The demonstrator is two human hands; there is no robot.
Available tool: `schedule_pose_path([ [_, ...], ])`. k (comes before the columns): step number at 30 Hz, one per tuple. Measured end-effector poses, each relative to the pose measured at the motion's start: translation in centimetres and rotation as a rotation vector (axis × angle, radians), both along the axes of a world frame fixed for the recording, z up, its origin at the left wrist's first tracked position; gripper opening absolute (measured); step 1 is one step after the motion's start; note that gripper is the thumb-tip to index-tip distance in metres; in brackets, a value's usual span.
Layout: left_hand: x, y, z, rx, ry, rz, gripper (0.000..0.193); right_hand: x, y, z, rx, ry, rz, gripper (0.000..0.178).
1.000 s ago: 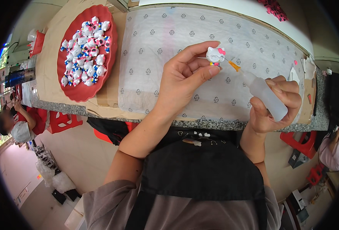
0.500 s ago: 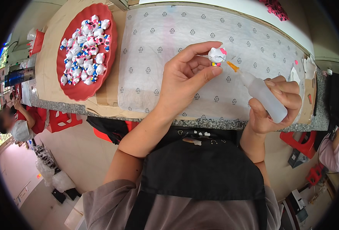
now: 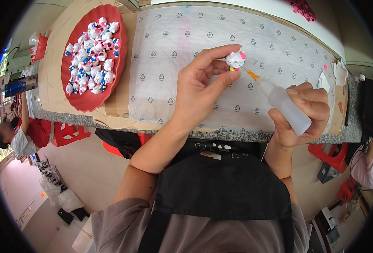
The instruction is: Gluing pink bows onto small cat figurines at a factory workbench.
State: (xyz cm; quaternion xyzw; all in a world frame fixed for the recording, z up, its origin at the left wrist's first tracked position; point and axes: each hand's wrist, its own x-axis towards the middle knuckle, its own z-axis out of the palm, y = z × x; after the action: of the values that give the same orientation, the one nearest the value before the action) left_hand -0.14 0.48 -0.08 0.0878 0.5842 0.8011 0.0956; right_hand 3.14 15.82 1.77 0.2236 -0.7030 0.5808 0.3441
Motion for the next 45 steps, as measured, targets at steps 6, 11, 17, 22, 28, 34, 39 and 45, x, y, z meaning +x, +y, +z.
schedule_pose_path([
  [6,0.0,-0.3,0.3,0.030,-0.089,0.047,0.037,0.1,1.3,0.3,-0.093,-0.098,0.020,0.041],
  [11,0.0,-0.3,0.6,0.117,-0.150,0.096,0.038,-1.5,6.4,1.8,-0.241,-0.446,0.002,0.030],
  [17,-0.1,-0.1,1.0,0.123,-0.146,0.069,0.038,-9.2,13.1,0.3,0.052,-0.709,-0.228,0.019],
  [22,0.0,-0.2,0.8,0.159,-0.142,0.054,0.037,-14.4,12.9,-1.1,0.800,-0.503,-0.688,0.027],
  [28,0.1,-0.4,0.8,0.167,-0.143,0.029,0.036,-13.5,11.8,0.2,0.714,-0.578,-0.603,0.022],
  [34,0.1,-0.7,0.6,0.177,-0.157,0.009,0.037,-5.0,5.5,2.2,-0.016,-0.731,-0.051,0.016],
  [39,0.2,-0.4,0.4,0.097,-0.121,-0.061,0.037,-0.9,1.5,1.0,-0.363,-0.808,0.165,0.009],
  [45,0.6,0.3,-0.1,-0.011,0.006,-0.043,0.036,-0.2,-0.4,-0.4,-0.481,-0.766,0.208,0.010],
])
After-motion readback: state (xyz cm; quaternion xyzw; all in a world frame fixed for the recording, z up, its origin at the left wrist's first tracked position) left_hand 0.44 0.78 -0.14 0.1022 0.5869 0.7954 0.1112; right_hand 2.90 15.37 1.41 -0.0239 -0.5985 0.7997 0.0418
